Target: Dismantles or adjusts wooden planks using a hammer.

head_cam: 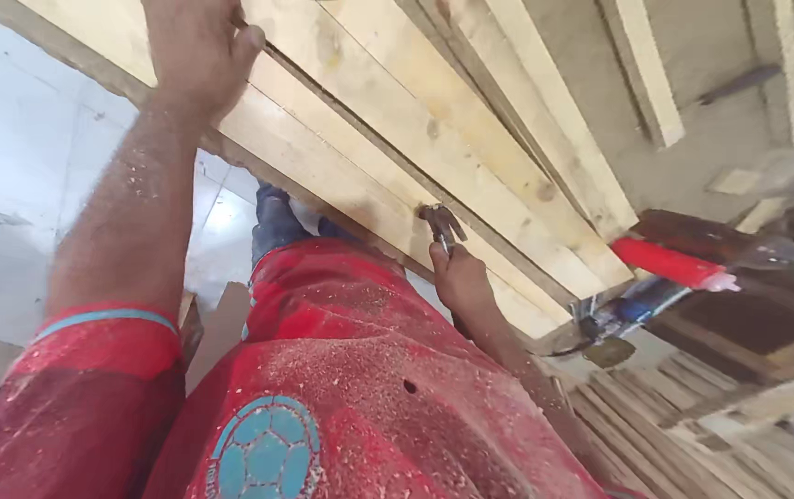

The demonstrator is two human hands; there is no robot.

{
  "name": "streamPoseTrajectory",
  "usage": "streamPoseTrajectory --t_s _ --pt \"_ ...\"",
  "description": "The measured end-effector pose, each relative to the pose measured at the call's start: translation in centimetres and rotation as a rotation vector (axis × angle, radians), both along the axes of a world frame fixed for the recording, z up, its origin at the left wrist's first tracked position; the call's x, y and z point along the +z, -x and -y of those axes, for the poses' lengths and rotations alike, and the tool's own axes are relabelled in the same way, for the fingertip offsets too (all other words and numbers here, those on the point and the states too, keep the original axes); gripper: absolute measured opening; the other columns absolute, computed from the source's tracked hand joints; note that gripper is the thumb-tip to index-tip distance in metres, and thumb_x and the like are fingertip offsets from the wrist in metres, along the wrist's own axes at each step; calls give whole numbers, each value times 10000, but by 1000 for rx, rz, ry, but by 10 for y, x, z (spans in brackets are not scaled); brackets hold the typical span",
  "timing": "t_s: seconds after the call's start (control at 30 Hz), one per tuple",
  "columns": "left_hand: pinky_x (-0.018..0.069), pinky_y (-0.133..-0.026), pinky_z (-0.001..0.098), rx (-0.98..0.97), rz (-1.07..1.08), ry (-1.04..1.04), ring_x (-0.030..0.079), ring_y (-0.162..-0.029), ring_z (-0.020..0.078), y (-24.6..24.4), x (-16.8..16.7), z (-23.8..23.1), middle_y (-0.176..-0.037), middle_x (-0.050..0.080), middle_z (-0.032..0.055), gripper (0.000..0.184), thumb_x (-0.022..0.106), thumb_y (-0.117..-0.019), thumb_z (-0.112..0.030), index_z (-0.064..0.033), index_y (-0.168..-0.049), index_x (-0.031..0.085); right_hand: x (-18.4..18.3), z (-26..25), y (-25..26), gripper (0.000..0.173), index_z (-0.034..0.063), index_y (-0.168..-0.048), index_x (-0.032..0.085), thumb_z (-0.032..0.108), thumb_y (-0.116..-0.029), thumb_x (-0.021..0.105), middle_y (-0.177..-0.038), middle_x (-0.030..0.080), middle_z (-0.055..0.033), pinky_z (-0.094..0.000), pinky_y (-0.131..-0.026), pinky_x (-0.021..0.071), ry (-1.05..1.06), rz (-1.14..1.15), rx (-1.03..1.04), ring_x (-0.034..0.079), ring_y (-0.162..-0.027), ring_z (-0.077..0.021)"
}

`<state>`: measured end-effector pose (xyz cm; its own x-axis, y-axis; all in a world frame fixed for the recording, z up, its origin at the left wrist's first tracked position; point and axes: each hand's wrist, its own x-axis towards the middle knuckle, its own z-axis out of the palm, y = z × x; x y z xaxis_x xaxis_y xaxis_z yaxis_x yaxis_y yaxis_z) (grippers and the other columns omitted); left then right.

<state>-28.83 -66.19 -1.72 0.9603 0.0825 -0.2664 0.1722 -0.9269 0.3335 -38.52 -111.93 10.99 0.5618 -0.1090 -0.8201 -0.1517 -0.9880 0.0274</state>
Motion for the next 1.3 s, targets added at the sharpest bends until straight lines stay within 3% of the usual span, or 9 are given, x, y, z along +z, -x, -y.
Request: streamPoseTrajectory --t_s 0.17,0.4,0.63,0.77,0.9,1.0,1.1,1.2,1.3 --pt "259 -1139 691 -29 90 48 540 -1283 419 6 -14 -10 -1208 680 136 702 262 -982 -735 -221 -1116 721 38 -117 -41 538 87 -1020 619 555 -1079 361 -706 596 -67 -476 -576 548 -184 -88 32 629 -600 -226" --pt "282 -1114 696 -23 88 180 557 -1254 420 2 -13 -14 -1178 682 158 594 338 -1020 -624 -169 -1049 717 76 -277 -102 461 96 -1009 595 487 -1098 368 -675 596 47 -315 -435 544 -734 352 134 600 -522 -79" --pt "157 -1159 752 -49 148 215 546 -1231 436 0 -18 -17 -1152 642 189 648 330 -1038 -630 -96 -1010 697 46 -262 -97 548 65 -973 607 512 -1106 319 -699 619 -104 -455 -537 559 -14 -254 166 640 -563 -245" --pt "181 -1156 728 -53 139 230 551 -1223 415 3 -18 -17 -1134 641 171 625 332 -1041 -612 -104 -996 692 108 -304 -116 479 117 -1021 601 502 -1101 327 -659 594 -8 -366 -413 526 -314 140 146 583 -471 -148" --pt "135 -1174 736 -51 154 235 545 -1230 417 3 -20 -18 -1131 641 173 634 331 -1043 -611 -93 -1000 694 73 -306 -106 501 46 -1052 572 454 -1115 289 -698 587 -2 -376 -461 555 -562 386 138 597 -532 -139" --pt "110 -1177 743 -59 155 250 536 -1232 422 4 -19 -17 -1131 629 179 621 358 -1047 -598 -76 -975 685 42 -274 -87 584 41 -989 598 522 -1104 288 -687 584 -105 -467 -542 546 -73 -170 171 615 -558 -244" --pt "126 -1175 745 -49 155 235 538 -1242 429 -1 -20 -21 -1150 634 187 637 331 -1051 -600 -77 -983 688 70 -277 -100 577 78 -1028 604 563 -1096 300 -717 607 -82 -399 -514 553 39 -488 172 614 -541 -199" --pt "161 -1162 735 -73 91 259 528 -1263 432 2 -16 -17 -1174 636 190 616 328 -1044 -591 -95 -1032 693 116 -303 -101 526 122 -1005 617 553 -1084 326 -648 591 -5 -383 -443 530 -209 5 165 587 -487 -146" --pt "132 -1179 733 -57 98 258 532 -1269 417 0 -16 -19 -1168 643 174 622 343 -1039 -619 -112 -1034 704 85 -305 -97 495 42 -1030 572 451 -1117 308 -682 593 20 -336 -429 542 -688 536 55 593 -517 -103"
